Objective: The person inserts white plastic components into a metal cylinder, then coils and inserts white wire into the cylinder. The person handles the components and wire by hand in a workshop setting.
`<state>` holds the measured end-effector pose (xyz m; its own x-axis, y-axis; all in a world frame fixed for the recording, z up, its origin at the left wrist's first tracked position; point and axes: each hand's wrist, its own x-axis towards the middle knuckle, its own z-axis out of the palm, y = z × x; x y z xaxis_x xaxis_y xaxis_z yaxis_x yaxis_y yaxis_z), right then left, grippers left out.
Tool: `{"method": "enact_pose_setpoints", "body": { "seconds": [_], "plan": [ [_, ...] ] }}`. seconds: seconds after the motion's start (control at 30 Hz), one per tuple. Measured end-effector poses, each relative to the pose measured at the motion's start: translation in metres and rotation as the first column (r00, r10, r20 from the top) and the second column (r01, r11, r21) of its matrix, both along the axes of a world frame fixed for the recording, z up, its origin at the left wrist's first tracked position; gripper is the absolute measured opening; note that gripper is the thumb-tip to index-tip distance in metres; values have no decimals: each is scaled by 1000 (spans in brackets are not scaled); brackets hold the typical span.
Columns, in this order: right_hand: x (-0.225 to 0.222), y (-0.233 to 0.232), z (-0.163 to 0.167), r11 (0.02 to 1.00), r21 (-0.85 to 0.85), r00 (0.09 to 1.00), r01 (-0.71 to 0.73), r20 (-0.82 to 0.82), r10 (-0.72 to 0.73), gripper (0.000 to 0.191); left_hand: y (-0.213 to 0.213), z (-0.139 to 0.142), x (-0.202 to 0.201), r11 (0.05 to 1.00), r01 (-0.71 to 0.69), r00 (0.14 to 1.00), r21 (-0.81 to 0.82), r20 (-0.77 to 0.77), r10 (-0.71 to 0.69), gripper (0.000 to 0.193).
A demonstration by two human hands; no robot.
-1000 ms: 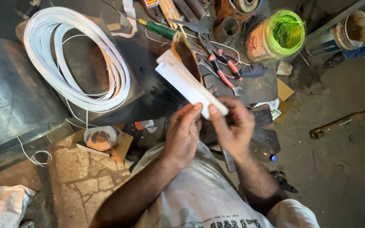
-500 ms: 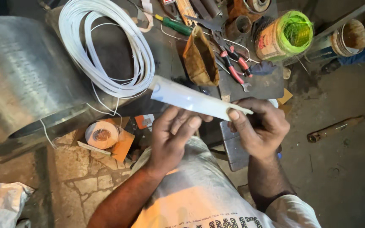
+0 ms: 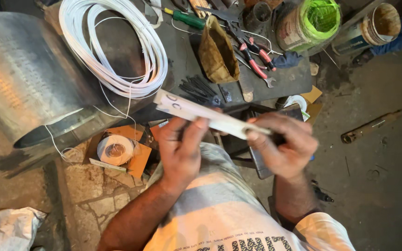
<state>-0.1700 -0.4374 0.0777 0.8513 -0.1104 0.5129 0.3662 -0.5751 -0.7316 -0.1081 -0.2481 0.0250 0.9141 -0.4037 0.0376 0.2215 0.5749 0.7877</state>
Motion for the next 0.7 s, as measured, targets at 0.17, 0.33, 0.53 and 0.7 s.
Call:
{"method": "enact_pose_setpoints", "body": {
  "seconds": [0.17,0.33,0.53,0.7],
  "plan": [
    [12,-35,34,894,-240,923,379,27,-384,10,11,-13,7,995,1,997,-101,-80,-9,32],
    [47,-45,25,791,-575,962,208,-27,-273,10,19,-27,-1,998,-52,986,-39,-162,45,27],
    [120,-42,-15,617,-782,931,84,-159,-328,11,24,-35,-7,992,-127,986,7,-108,127,21],
    [171,-51,-44,525,-849,990,-64,-119,-71,32,25,-33,-14,993,-96,990,63,-99,102,19]
  ]
}}
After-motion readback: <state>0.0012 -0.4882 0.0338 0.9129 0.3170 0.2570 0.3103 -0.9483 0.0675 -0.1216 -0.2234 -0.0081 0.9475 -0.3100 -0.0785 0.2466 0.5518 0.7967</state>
